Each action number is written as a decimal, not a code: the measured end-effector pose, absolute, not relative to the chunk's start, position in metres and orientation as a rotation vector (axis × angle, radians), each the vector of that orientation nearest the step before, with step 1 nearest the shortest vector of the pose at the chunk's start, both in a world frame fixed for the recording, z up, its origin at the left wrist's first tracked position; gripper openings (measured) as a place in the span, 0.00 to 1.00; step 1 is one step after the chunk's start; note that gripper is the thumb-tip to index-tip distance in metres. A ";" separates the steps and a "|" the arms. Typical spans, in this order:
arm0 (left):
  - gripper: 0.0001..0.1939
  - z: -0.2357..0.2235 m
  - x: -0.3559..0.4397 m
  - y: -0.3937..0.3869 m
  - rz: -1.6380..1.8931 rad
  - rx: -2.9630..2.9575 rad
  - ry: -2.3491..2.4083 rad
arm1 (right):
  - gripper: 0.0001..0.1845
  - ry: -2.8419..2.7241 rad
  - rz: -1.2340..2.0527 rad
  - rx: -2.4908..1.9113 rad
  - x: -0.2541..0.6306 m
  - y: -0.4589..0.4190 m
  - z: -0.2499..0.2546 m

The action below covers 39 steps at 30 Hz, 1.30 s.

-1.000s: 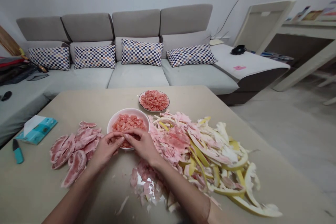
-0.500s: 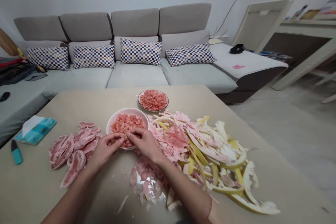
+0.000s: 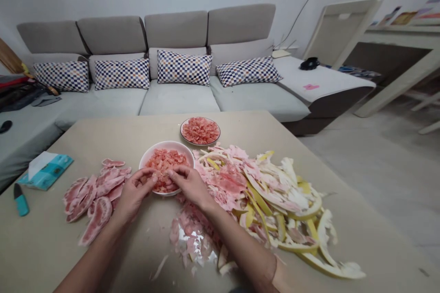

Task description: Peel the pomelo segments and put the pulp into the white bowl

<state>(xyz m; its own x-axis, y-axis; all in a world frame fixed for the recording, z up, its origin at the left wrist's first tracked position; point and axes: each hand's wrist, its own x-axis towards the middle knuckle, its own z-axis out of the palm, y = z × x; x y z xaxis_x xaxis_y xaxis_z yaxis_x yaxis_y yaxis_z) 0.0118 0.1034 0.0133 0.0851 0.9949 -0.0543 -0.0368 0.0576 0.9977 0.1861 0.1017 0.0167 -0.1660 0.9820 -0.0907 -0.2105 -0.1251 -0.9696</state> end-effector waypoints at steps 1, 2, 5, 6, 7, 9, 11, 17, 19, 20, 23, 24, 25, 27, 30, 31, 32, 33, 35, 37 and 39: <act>0.17 0.013 0.012 0.103 1.132 1.170 1.150 | 0.20 -1.100 1.491 -1.046 0.186 0.102 0.017; 0.17 0.013 0.012 0.103 1.138 1.166 1.156 | 0.20 -1.104 1.485 -1.049 0.185 0.101 0.017; 0.18 0.013 0.012 0.104 1.159 1.133 1.154 | 0.20 -1.117 1.483 -1.048 0.185 0.101 0.019; 0.18 0.013 0.012 0.104 1.168 1.104 1.144 | 0.19 -1.120 1.481 -1.050 0.185 0.101 0.020; 0.18 0.013 0.012 0.104 1.179 1.072 1.132 | 0.19 -1.126 1.477 -1.055 0.185 0.100 0.020; 0.19 0.014 0.011 0.105 1.195 1.030 1.127 | 0.19 -1.176 1.419 -1.088 0.186 0.101 0.022; 0.19 0.013 0.010 0.107 1.180 1.094 1.165 | 0.16 -1.308 1.233 -1.158 0.189 0.101 0.022; 0.26 0.013 0.010 0.108 1.102 1.113 1.164 | 0.09 -1.625 0.669 -1.291 0.200 0.103 0.017; 0.23 0.015 0.010 0.108 1.126 0.948 1.076 | 0.06 -1.658 0.602 -1.322 0.203 0.104 0.015; 0.20 0.016 0.010 0.108 1.138 0.872 1.023 | 0.05 -1.671 0.574 -1.334 0.204 0.104 0.015; 0.16 0.021 0.008 0.107 1.113 0.768 0.909 | 0.04 -1.666 0.532 -1.331 0.202 0.103 0.016; 0.17 0.022 0.008 0.106 1.079 0.775 0.894 | 0.04 -1.654 0.555 -1.318 0.200 0.102 0.018; 0.19 0.023 0.008 0.105 1.040 0.803 0.881 | 0.05 -1.644 0.605 -1.300 0.197 0.101 0.021; 0.25 0.023 0.010 0.102 0.982 0.916 0.857 | 0.07 -1.646 0.759 -1.253 0.191 0.096 0.027; 0.31 0.020 0.014 0.096 0.960 1.138 0.845 | 0.10 -1.693 0.928 -1.188 0.183 0.090 0.034; 0.31 0.019 0.016 0.094 0.953 1.206 0.854 | 0.10 -1.713 0.942 -1.178 0.181 0.088 0.035; 0.31 0.018 0.017 0.093 0.948 1.260 0.862 | 0.09 -1.732 0.940 -1.176 0.179 0.087 0.036; 0.30 0.017 0.017 0.091 0.946 1.295 0.866 | 0.08 -1.742 0.937 -1.178 0.178 0.087 0.036; 0.30 0.015 0.018 0.091 0.955 1.314 0.884 | 0.05 -1.723 0.956 -1.187 0.178 0.088 0.036; 0.27 0.014 0.017 0.093 0.992 1.288 0.947 | 0.07 -1.662 1.021 -1.193 0.179 0.089 0.036; 0.19 0.015 0.016 0.095 1.010 1.296 1.031 | 0.10 -1.596 1.113 -1.180 0.181 0.090 0.036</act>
<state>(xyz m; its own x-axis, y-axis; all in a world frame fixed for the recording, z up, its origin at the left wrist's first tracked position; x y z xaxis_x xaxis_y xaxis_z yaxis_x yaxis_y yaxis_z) 0.0155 0.0954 0.0146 0.2464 0.9689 -0.0224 -0.0027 0.0237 0.9997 0.1813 0.0898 0.0362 -0.2053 0.9718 0.1161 0.2270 0.1626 -0.9602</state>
